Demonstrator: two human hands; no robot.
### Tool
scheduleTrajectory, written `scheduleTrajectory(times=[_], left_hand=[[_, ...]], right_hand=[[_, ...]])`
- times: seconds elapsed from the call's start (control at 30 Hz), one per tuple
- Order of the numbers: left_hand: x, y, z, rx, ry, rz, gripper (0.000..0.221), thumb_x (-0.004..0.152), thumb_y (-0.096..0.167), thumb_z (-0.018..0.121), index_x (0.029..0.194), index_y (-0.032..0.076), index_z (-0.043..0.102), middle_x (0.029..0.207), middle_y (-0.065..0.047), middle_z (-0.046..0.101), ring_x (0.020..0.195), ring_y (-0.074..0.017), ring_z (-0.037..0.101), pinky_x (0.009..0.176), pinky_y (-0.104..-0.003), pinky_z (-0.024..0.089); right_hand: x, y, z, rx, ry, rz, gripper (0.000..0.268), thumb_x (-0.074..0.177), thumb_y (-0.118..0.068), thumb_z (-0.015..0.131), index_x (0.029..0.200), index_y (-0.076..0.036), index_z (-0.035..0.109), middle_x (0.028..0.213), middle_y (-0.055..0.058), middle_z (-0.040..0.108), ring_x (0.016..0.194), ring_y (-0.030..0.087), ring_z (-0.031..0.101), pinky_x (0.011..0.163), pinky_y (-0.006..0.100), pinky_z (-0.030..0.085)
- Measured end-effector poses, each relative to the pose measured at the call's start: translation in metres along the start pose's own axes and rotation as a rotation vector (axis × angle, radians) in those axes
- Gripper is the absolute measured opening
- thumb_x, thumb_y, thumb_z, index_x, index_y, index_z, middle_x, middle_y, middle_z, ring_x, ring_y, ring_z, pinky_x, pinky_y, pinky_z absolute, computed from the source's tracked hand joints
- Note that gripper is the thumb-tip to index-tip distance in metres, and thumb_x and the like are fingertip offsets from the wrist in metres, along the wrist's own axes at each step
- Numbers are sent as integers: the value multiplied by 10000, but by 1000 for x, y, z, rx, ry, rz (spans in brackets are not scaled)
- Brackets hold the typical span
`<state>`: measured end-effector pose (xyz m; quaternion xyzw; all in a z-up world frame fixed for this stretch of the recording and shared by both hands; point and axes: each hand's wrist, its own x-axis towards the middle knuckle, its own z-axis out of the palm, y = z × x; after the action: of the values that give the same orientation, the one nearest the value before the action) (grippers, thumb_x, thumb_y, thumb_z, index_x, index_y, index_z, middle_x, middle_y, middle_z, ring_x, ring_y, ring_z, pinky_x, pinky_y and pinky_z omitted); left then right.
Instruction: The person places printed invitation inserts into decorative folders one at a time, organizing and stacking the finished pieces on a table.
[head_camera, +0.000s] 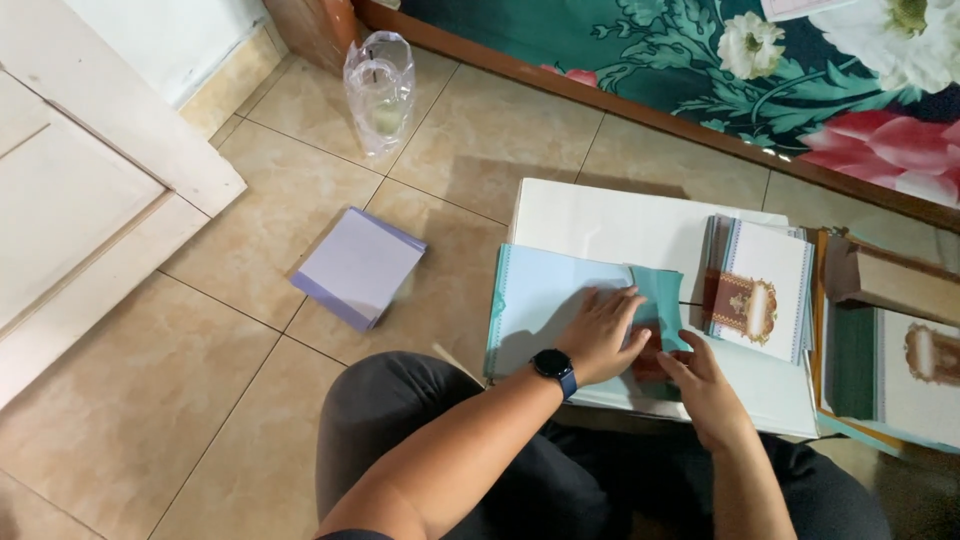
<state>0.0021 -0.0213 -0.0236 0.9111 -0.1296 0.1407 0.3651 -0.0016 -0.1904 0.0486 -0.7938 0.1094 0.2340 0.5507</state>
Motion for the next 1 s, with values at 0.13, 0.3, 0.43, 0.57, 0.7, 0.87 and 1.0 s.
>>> scheduleTrajectory(times=[0.13, 0.3, 0.43, 0.57, 0.7, 0.87, 1.0], left_hand=[[-1, -4, 9, -37, 49, -25, 484, 1017, 343, 451, 1343, -12, 497, 1427, -246, 569, 1316, -382, 553, 1191, -576, 265], [6, 3, -10, -127, 193, -28, 312, 924, 178, 607, 1203, 41, 627, 1349, -145, 632, 1124, -366, 650, 962, -430, 514], [13, 27, -55, -360, 223, -88, 306, 984, 293, 577, 1109, 27, 660, 1094, -99, 702, 921, -242, 713, 776, -337, 559], [15, 32, -86, -564, 40, -383, 413, 831, 445, 621, 961, 55, 663, 813, -56, 732, 687, -182, 693, 605, -282, 539], [10, -7, -83, -307, -51, -569, 385, 844, 270, 617, 1159, 48, 635, 1023, -160, 745, 820, -327, 727, 692, -412, 586], [2, -64, -65, -32, -190, -550, 641, 855, 202, 721, 1316, -96, 389, 1109, -282, 686, 879, -404, 720, 697, -451, 602], [-1, -60, -64, 256, -214, -549, 548, 871, 100, 615, 1338, -103, 413, 938, -247, 712, 776, -393, 716, 659, -465, 590]], right_hand=[[-19, -16, 22, 94, 2, 46, 572, 966, -57, 517, 1525, 11, 417, 1358, 290, 608, 1200, 348, 603, 978, 454, 482], [-12, 20, 28, -365, 187, -441, 329, 819, -12, 622, 1148, -6, 633, 922, 156, 709, 769, 278, 643, 747, 375, 512], [-41, -9, 28, -514, 356, -699, 495, 826, 99, 634, 1320, 84, 619, 1061, 194, 646, 814, 319, 651, 699, 382, 541], [-48, -6, 43, -595, 286, -786, 553, 816, 112, 634, 1357, -6, 647, 1062, 134, 623, 725, 216, 618, 631, 328, 535], [-44, -4, 53, -640, 11, -852, 636, 731, -208, 852, 1332, -97, 677, 1186, 113, 594, 1042, 256, 586, 850, 362, 519], [-28, 5, 47, -670, -65, -684, 589, 924, -432, 556, 1421, -117, 556, 1534, 134, 461, 1377, 350, 471, 1055, 488, 445], [-6, 28, 48, -878, 41, -904, 601, 887, -298, 676, 1394, -3, 547, 1515, 178, 521, 1431, 344, 463, 1124, 455, 397]])
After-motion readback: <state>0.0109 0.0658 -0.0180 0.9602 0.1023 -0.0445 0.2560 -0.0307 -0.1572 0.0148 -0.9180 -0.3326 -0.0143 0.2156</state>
